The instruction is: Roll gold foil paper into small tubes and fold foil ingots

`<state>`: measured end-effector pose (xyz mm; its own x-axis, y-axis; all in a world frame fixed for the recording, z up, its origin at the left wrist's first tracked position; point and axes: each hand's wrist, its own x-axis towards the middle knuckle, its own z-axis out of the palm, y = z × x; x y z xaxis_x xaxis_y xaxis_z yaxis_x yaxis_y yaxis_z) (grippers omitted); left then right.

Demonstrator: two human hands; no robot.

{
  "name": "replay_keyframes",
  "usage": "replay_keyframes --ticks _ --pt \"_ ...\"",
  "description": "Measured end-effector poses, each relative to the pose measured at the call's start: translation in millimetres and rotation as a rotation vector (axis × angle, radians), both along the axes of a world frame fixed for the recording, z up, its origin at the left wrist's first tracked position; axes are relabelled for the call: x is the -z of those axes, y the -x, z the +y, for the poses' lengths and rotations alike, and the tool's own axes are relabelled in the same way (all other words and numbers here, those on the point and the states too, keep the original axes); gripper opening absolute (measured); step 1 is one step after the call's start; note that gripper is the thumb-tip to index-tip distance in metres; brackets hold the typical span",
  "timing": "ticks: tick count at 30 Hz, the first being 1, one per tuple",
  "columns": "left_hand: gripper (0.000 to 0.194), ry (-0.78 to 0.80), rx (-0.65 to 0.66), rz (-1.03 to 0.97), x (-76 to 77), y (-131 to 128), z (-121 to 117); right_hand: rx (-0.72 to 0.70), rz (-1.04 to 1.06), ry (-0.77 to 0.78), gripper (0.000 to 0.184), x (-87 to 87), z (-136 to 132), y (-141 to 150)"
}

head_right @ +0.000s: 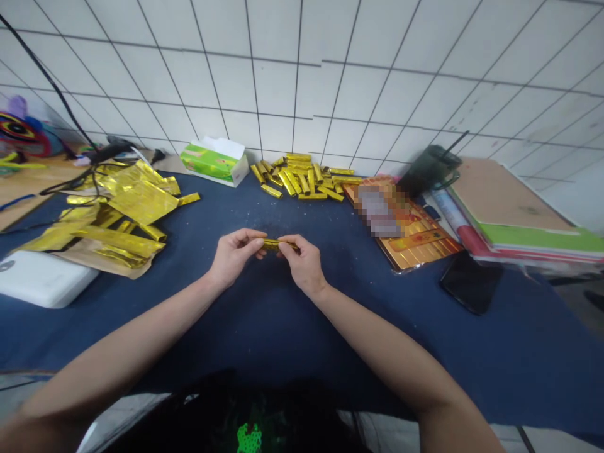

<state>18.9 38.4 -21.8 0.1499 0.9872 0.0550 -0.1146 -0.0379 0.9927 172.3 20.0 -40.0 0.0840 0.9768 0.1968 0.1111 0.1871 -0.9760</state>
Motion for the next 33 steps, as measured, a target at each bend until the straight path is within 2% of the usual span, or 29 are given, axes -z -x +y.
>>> replay_keyframes --ticks 3,6,13,19,24,27,33 --pt "0.028 -0.006 0.024 -0.002 0.9 -1 -1 -0.019 -0.002 -0.022 0.019 -0.6 -2 1" --pt "0.024 -0.025 0.041 0.037 1.6 -1 -3 -0.036 -0.078 -0.064 0.023 -0.4 -4 0" --pt "0.017 -0.089 0.039 0.159 4.7 0 -5 -0.031 -0.189 -0.147 0.011 -1.3 -4 -1" --pt "0.021 0.007 0.048 0.018 -2.7 -2 -5 -0.03 -0.085 -0.077 0.013 -2.7 -6 1" --pt "0.021 0.047 -0.033 -0.081 -4.9 1 0 -0.01 0.036 -0.015 0.029 -2.3 -4 2" --pt "0.022 0.074 -0.063 -0.14 -3.0 3 4 -0.011 0.022 0.001 0.024 -1.7 -2 1" --pt "0.023 0.121 -0.03 -0.193 0.2 6 6 -0.015 0.023 0.009 0.021 -3.5 -3 1"
